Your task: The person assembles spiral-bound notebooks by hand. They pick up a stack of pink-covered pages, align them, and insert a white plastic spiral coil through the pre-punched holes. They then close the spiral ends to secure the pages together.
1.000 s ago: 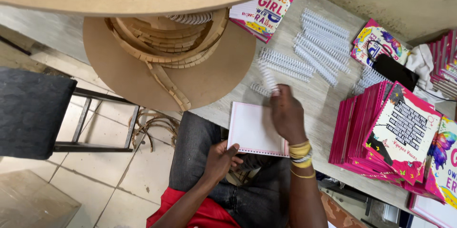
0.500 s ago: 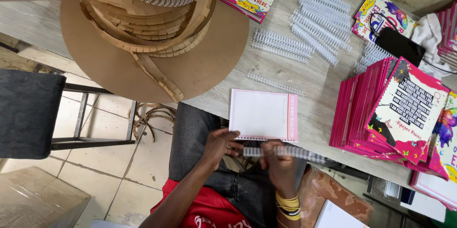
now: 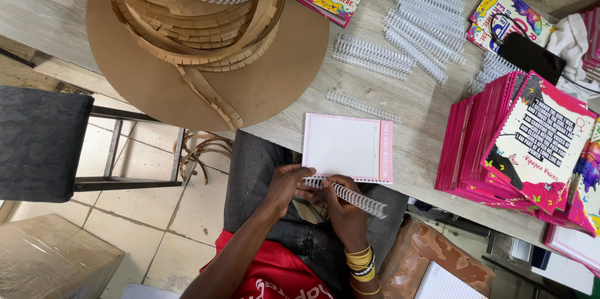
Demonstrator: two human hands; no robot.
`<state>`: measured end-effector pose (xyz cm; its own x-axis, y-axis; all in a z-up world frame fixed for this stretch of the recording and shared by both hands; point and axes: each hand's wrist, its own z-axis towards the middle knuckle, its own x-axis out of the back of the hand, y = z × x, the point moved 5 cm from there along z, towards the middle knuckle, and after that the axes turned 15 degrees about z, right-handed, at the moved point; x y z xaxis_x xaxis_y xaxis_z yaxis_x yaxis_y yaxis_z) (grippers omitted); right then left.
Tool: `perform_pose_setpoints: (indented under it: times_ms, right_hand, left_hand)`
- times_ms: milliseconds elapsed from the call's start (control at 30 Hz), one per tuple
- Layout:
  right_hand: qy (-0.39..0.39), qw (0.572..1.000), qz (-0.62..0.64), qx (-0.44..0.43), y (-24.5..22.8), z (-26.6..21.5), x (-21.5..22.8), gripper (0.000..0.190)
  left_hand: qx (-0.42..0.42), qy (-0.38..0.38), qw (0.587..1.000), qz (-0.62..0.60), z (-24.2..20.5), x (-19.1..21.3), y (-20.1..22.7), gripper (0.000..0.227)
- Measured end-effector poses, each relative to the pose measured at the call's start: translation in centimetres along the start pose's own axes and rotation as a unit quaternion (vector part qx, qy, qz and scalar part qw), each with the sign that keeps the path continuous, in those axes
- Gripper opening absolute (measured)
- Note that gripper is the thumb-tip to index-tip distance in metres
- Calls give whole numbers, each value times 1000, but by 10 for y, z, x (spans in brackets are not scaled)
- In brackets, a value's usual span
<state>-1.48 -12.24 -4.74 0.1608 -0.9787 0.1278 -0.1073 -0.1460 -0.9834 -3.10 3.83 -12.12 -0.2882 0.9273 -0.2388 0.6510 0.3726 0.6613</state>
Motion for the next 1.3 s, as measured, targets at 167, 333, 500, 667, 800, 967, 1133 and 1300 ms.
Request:
perform_pose_setpoints:
  times_ms: [167, 333, 500, 667, 800, 967, 1133, 1300]
  right_hand:
    - [-21, 993, -94, 71, -19, 4, -9, 18]
    - [8, 971, -169, 167, -35, 6, -11, 18]
    - [34, 958, -203, 202, -27, 3, -9, 15]
    - [118, 926, -355, 49, 16, 4, 27, 83]
    - [-22, 936, -262, -236, 17, 15, 25, 65]
    - [-15, 951, 241, -192, 106, 14, 16, 23]
    - [46, 913, 345, -211, 100, 19, 3, 18]
    - [61, 912, 356, -196, 96, 18, -2, 17]
  left_hand:
    - [4, 2, 1000, -8, 0, 1, 2, 26]
    - [1, -12, 1000, 11, -3, 1, 4, 26]
    - [-33, -87, 994, 64, -7, 4, 7, 51]
    - [-63, -81, 993, 56, -3, 2, 2, 51]
    - [-73, -74, 994, 39, -1, 2, 1, 43]
    - [-61, -44, 994, 81, 0, 3, -1, 37]
    - [-31, -39, 993, 104, -2, 0, 2, 28]
    - [-20, -47, 995, 89, 1, -5, -4, 26]
